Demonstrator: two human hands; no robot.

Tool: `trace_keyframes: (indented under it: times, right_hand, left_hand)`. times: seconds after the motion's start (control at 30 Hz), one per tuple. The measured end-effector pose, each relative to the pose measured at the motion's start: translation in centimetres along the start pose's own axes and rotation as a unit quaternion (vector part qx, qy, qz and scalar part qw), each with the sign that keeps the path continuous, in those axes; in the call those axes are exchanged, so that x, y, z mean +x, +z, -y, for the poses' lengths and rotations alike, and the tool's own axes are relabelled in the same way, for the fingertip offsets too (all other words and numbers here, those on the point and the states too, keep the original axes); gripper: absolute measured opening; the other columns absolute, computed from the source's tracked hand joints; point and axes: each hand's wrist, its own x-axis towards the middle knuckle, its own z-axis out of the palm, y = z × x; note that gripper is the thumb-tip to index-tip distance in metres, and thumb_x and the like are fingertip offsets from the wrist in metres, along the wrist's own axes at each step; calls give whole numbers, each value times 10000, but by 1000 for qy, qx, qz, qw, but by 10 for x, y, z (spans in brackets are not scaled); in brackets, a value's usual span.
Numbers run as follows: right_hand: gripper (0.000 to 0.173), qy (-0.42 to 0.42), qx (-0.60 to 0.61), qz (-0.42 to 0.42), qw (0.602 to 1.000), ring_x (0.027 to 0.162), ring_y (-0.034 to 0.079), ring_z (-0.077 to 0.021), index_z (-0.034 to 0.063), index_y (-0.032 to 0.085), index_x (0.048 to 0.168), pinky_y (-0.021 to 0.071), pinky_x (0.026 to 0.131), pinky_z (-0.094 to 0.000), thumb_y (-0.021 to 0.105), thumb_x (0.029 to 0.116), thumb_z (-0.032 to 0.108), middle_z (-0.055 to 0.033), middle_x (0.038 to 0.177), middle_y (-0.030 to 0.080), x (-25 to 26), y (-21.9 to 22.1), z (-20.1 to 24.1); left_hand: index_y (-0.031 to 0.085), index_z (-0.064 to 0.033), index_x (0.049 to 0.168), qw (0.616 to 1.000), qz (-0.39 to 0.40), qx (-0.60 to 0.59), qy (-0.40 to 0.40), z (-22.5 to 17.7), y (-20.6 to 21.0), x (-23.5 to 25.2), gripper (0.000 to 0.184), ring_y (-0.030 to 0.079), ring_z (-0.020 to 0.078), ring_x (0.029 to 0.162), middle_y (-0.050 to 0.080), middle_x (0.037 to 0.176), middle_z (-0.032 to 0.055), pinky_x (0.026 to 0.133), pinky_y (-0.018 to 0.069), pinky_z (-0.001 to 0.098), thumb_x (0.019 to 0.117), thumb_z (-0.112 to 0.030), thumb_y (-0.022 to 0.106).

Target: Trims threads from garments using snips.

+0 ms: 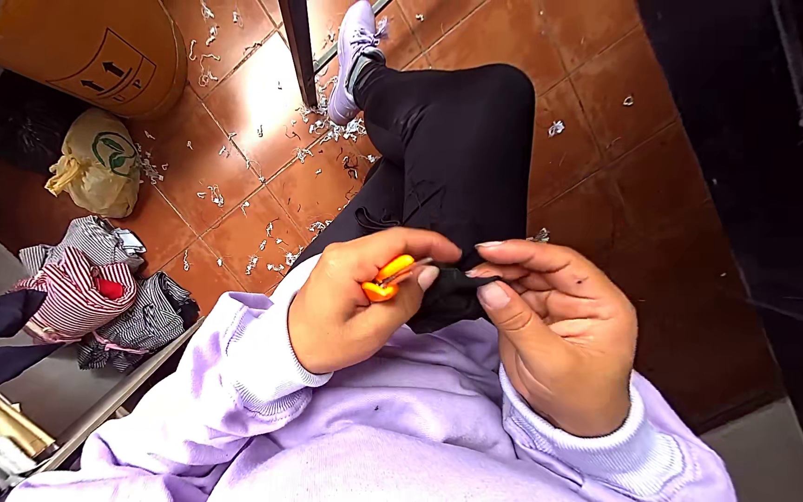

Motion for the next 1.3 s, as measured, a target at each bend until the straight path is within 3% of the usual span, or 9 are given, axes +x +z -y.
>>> trace_keyframes:
  times: [0.07,0.17,0.33,0.57,0.7,0.77,0.9,1.07,1.3]
  right_hand:
    - [251,34,91,12,995,962,687,-43,90,680,1232,579,874,-207,635,986,65,43,1090,726,1,-1,1]
    - [192,69,176,16,982,954,686,-46,120,695,1176,582,862,-217,628,998,92,37,1059,720,2,-1,2]
    - [175,69,183,16,981,926,691,-47,122,688,1159,589,843,-211,646,992,91,33,1035,716,1,0,3]
    - [260,56,141,64,986,955,676,-42,100,683,1209,572,866,-192,703,950,88,35,1074,715,4,-7,4]
    - [372,74,102,111,986,1052,688,-87,33,619,1341,569,949,-241,629,969,33,-19,1171,720,5,-7,5]
    - [380,85,124,101,983,1013,700,-75,39,613,1359,578,921,-233,609,979,20,-14,1121,741,4,-4,8]
    - [418,94,205,105,969,1073,703,-120,46,565,1423,571,973,-294,572,1005,30,-55,1152,744,6,-6,8]
    - [449,160,267,68,948,1145,691,-194,48,525,1462,554,1025,-365,550,1014,35,-121,1225,715,7,-7,13]
    - [399,188,308,45,932,1030,717,-153,50,524,1453,593,936,-315,498,1055,65,-112,1200,706,5,2,12]
  left_hand:
    - [570,99,1184,997,-11,-61,-34,0,0,1,239,549,-6,698,620,817,13,630,473,142,952,53,536]
    - [565,4,1032,992,-4,-122,-28,3,-1,1,58,515,-21,694,563,803,-33,620,440,129,975,13,569]
    - [623,61,999,998,36,1,47,-1,-2,1,274,587,1,794,644,875,51,700,495,135,877,-126,781]
    - [704,25,889,998,-2,-48,-32,-1,-9,3,114,583,33,903,636,948,36,769,486,159,940,-25,614]
    - [659,-9,927,978,-7,-187,-88,0,-7,3,105,503,-38,619,610,765,-49,538,412,127,978,2,568]
    - [650,-3,1003,972,-5,-212,-100,1,-5,3,100,514,-25,591,609,741,-50,520,428,135,981,25,557]
    - [571,10,1046,992,-25,-102,-66,4,-3,4,117,507,-6,629,566,772,-20,563,435,137,943,65,567]
    - [676,75,992,975,-49,170,137,4,-6,3,127,638,153,961,660,1016,164,840,548,246,898,26,605]
    - [780,-69,1072,937,8,286,198,1,2,1,192,592,157,865,650,994,124,722,464,269,907,-167,780]
